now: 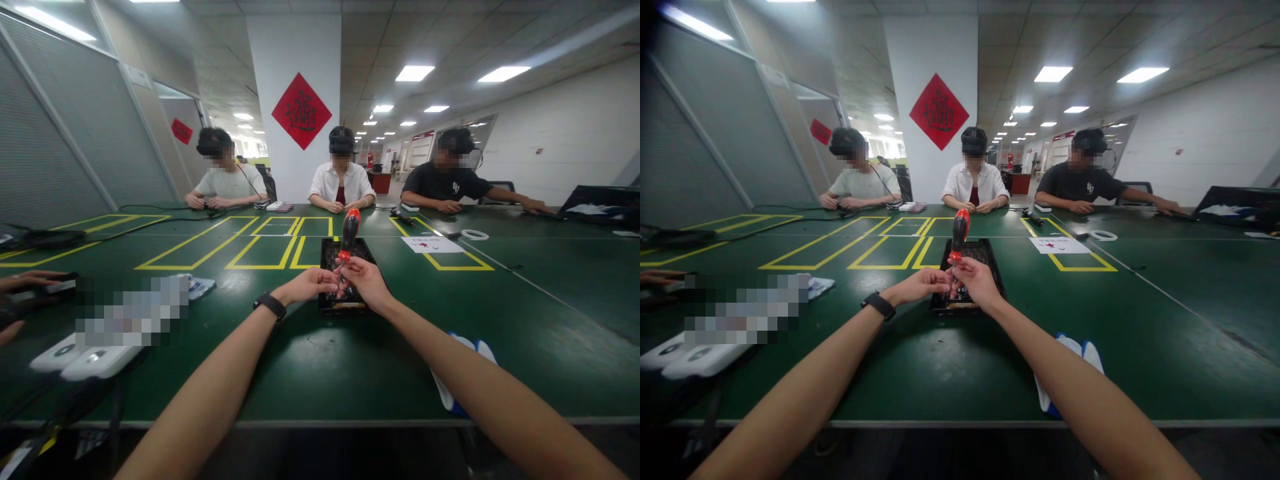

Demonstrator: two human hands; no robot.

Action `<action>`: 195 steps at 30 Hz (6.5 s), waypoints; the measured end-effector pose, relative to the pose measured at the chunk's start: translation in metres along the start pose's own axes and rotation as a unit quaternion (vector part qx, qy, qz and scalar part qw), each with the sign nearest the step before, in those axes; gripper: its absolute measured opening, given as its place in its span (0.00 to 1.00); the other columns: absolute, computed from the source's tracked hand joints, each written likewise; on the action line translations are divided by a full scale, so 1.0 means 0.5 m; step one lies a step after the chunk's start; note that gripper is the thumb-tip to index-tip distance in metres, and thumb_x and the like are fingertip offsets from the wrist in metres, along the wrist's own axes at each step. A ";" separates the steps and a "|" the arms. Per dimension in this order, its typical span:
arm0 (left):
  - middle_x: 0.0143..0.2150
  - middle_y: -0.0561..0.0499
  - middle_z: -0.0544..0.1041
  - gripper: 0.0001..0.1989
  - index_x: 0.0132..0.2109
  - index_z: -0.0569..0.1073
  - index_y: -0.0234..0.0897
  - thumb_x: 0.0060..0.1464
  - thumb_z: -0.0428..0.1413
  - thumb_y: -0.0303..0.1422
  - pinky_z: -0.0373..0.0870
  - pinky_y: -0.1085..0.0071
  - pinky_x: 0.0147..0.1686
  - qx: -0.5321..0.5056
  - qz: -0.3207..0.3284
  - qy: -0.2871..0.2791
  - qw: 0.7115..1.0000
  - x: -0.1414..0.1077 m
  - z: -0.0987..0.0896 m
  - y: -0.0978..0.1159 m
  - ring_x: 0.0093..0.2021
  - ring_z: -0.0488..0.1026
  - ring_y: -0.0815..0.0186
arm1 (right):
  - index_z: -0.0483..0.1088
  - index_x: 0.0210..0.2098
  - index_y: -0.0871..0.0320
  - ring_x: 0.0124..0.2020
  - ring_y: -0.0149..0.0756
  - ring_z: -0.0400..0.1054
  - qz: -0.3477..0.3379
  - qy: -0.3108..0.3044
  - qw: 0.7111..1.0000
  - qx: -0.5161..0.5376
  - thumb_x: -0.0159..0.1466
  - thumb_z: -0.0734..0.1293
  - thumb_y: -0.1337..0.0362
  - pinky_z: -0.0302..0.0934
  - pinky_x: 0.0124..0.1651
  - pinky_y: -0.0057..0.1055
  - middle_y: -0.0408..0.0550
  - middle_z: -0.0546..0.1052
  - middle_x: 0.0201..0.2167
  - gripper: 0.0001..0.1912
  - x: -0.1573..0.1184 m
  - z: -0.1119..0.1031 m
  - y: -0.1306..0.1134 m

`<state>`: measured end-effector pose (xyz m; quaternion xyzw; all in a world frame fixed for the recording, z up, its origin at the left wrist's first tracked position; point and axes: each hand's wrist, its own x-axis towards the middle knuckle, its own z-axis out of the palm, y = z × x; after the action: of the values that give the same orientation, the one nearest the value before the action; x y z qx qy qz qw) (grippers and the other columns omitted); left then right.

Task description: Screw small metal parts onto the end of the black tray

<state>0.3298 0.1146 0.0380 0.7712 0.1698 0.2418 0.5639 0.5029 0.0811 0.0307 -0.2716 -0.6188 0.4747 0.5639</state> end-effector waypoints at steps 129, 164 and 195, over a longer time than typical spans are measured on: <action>0.28 0.52 0.74 0.14 0.31 0.70 0.29 0.37 0.64 0.32 0.67 0.74 0.33 -0.017 -0.026 0.093 0.995 0.003 0.010 -0.020 0.28 0.70 0.73 | 0.72 0.33 0.61 0.26 0.26 0.67 0.015 0.028 0.999 0.008 0.47 0.72 0.65 0.64 0.31 0.26 0.43 0.74 0.26 0.14 -0.004 0.006 -0.005; 0.29 0.50 0.76 0.14 0.32 0.73 0.29 0.37 0.63 0.33 0.67 0.72 0.37 0.023 -0.032 0.099 0.994 0.003 0.006 -0.023 0.30 0.72 0.71 | 0.73 0.31 0.61 0.31 0.33 0.72 0.035 0.041 0.999 -0.006 0.44 0.73 0.62 0.65 0.41 0.35 0.48 0.78 0.31 0.15 -0.006 0.000 -0.012; 0.37 0.43 0.77 0.16 0.37 0.75 0.28 0.46 0.58 0.38 0.66 0.68 0.43 0.028 -0.006 0.086 0.996 -0.001 0.008 -0.015 0.38 0.73 0.65 | 0.70 0.37 0.60 0.29 0.32 0.70 0.016 0.034 0.999 -0.001 0.49 0.70 0.59 0.68 0.33 0.33 0.49 0.76 0.33 0.17 -0.005 -0.001 -0.009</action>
<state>0.3317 0.1133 0.0296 0.7617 0.2293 0.2989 0.5272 0.5048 0.0771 0.0336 -0.2979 -0.5950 0.4738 0.5769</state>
